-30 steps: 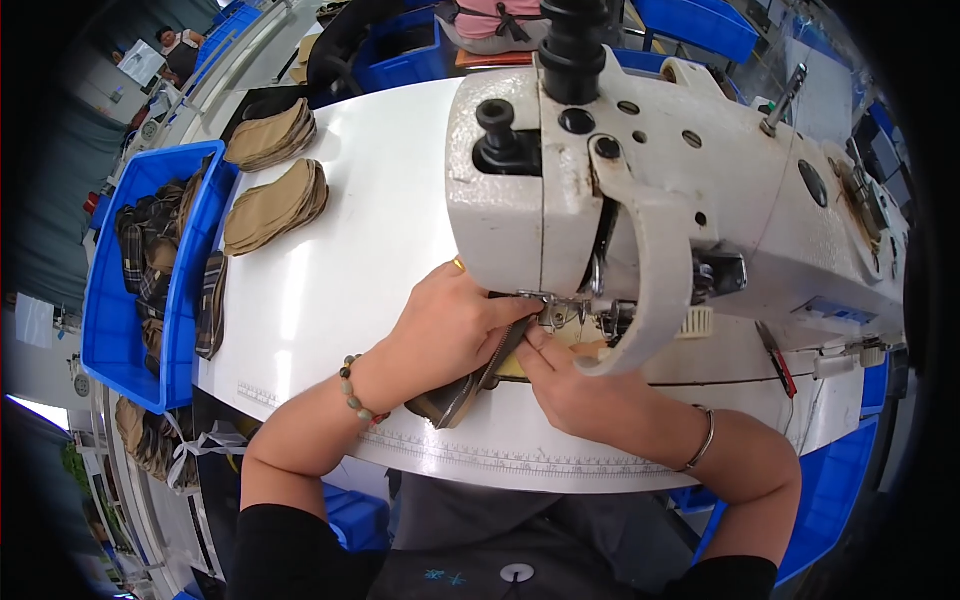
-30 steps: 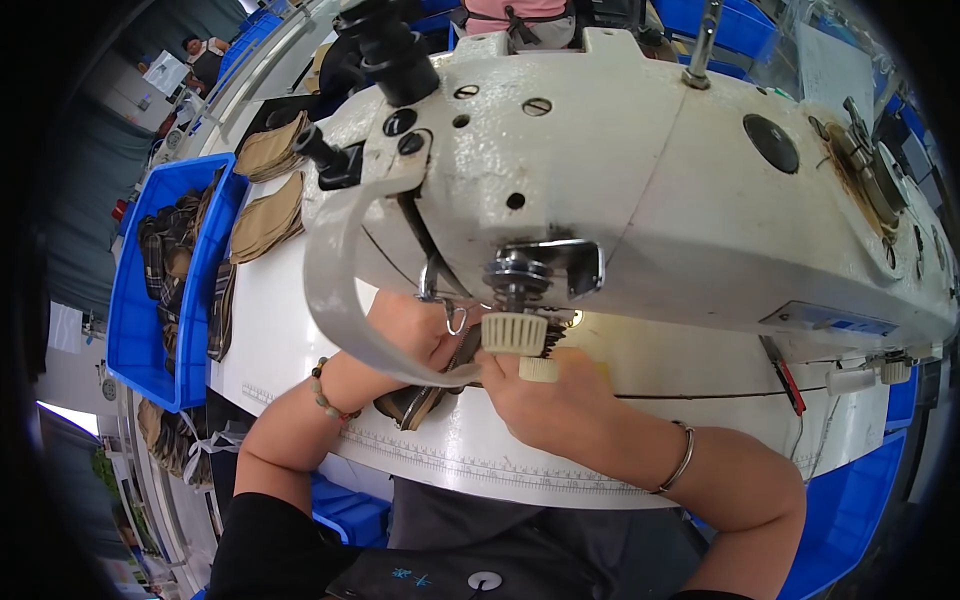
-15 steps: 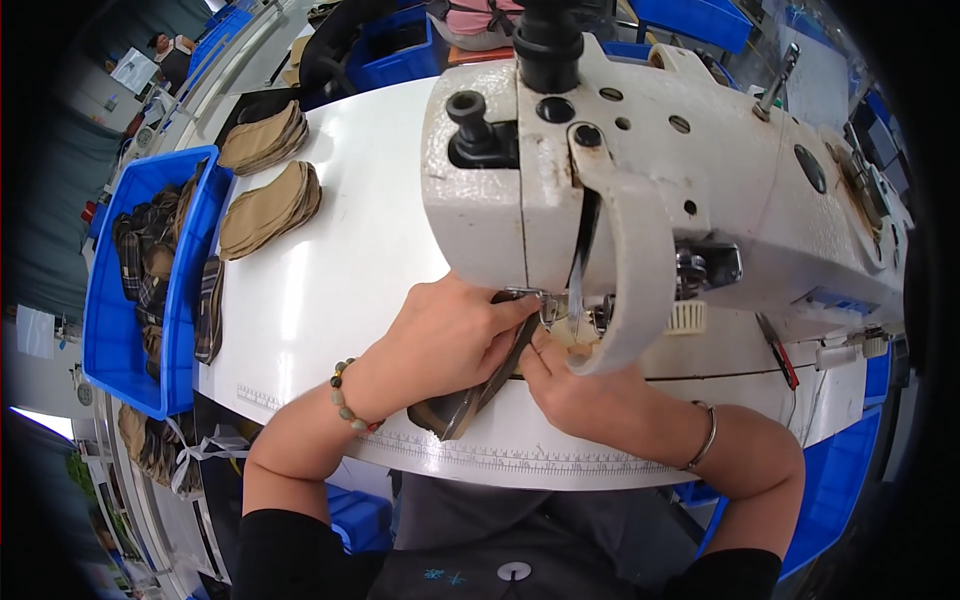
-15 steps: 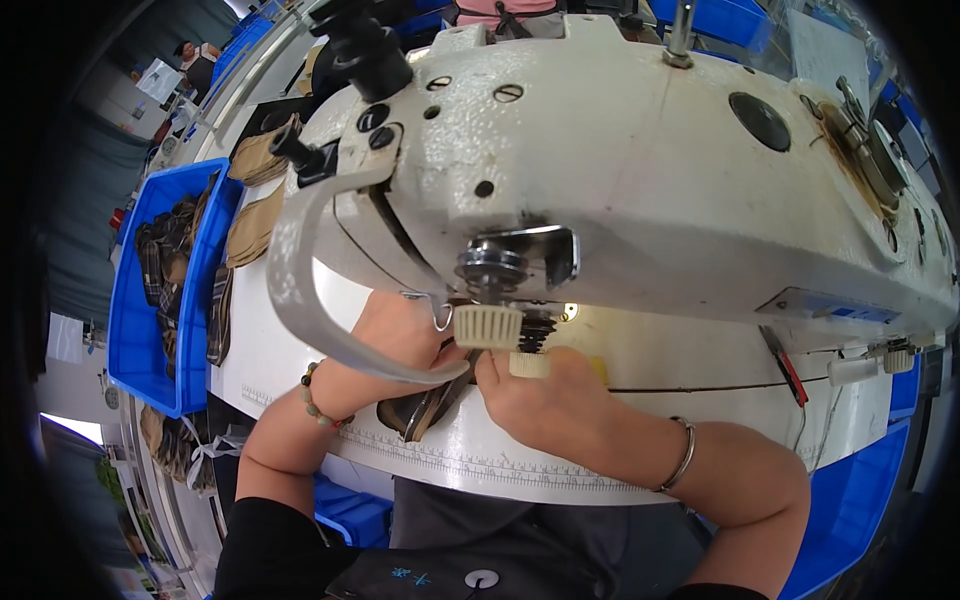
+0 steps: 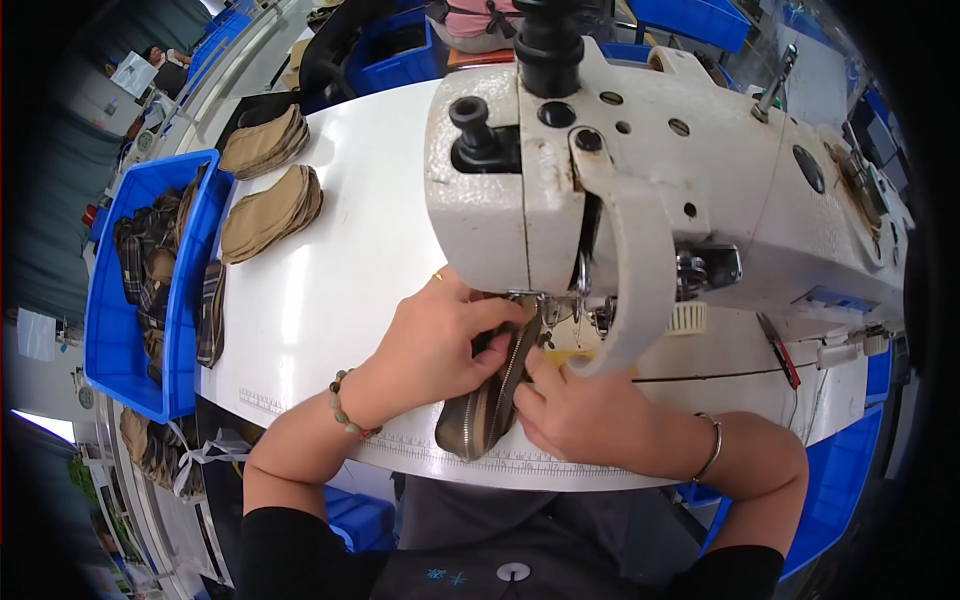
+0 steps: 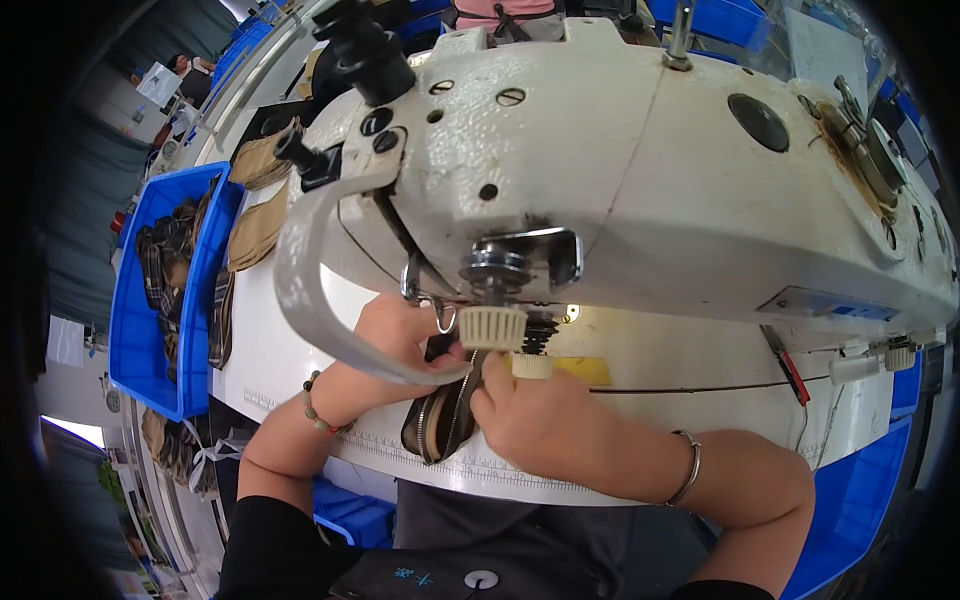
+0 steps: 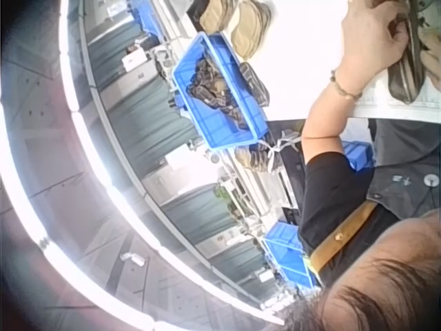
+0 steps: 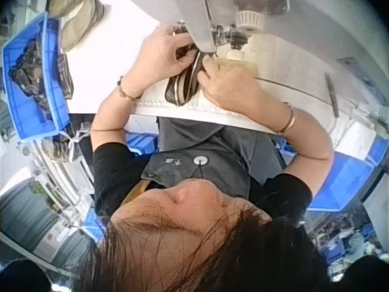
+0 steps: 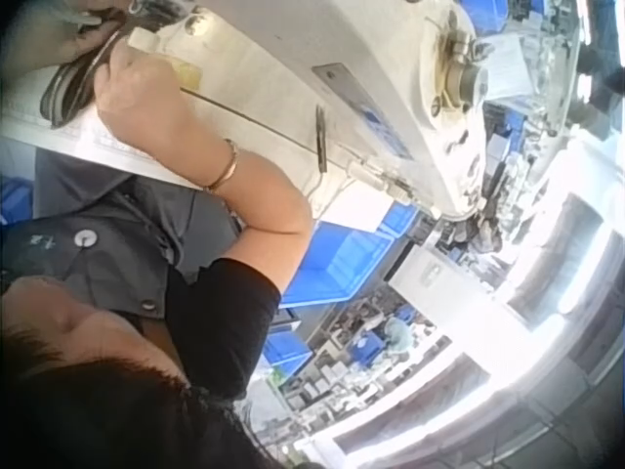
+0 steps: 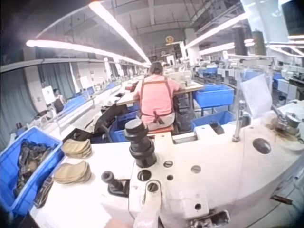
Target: The recorder is sewing different components of footwear using an industrial sewing machine at a workstation.
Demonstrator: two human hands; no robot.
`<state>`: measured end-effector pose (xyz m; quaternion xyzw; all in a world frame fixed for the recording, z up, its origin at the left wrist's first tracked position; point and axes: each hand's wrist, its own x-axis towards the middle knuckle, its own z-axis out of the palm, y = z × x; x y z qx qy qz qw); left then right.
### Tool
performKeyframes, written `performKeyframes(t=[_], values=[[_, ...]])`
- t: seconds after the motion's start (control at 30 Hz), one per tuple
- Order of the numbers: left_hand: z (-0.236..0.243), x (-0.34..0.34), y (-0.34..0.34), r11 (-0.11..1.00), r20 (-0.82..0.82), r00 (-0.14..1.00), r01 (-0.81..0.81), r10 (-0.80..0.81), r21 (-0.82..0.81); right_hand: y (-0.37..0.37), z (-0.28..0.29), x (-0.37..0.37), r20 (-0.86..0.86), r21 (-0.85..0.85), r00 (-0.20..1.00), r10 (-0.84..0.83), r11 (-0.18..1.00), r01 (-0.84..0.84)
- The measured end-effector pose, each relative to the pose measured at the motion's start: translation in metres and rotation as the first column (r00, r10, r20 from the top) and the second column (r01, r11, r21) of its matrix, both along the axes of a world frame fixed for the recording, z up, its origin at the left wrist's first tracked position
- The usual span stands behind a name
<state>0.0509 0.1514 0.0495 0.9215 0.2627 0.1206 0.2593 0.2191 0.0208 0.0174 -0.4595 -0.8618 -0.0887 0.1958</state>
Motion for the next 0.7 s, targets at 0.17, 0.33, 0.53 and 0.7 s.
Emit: performKeyframes(t=[0.17, 0.33, 0.53, 0.7], values=[[-0.008, 0.003, -0.003, 0.859, 0.067, 0.948, 0.249, -0.310, 0.447, -0.007, -0.006, -0.011, 0.014, 0.023, 1.000, 0.010, 1.000, -0.010], [-0.011, 0.006, -0.009, 0.912, 0.051, 0.967, 0.218, -0.251, 0.347, -0.005, -0.006, -0.009, 0.093, 0.053, 0.996, -0.013, 0.999, 0.008], [-0.019, 0.007, -0.013, 0.955, 0.124, 0.969, 0.179, -0.213, 0.237, -0.011, 0.000, -0.008, 0.066, -0.027, 0.998, -0.012, 1.000, 0.014], [-0.014, 0.010, -0.009, 0.962, 0.033, 0.987, 0.149, -0.160, 0.229, -0.009, -0.001, -0.004, 0.156, -0.042, 0.982, -0.108, 0.992, 0.116]])
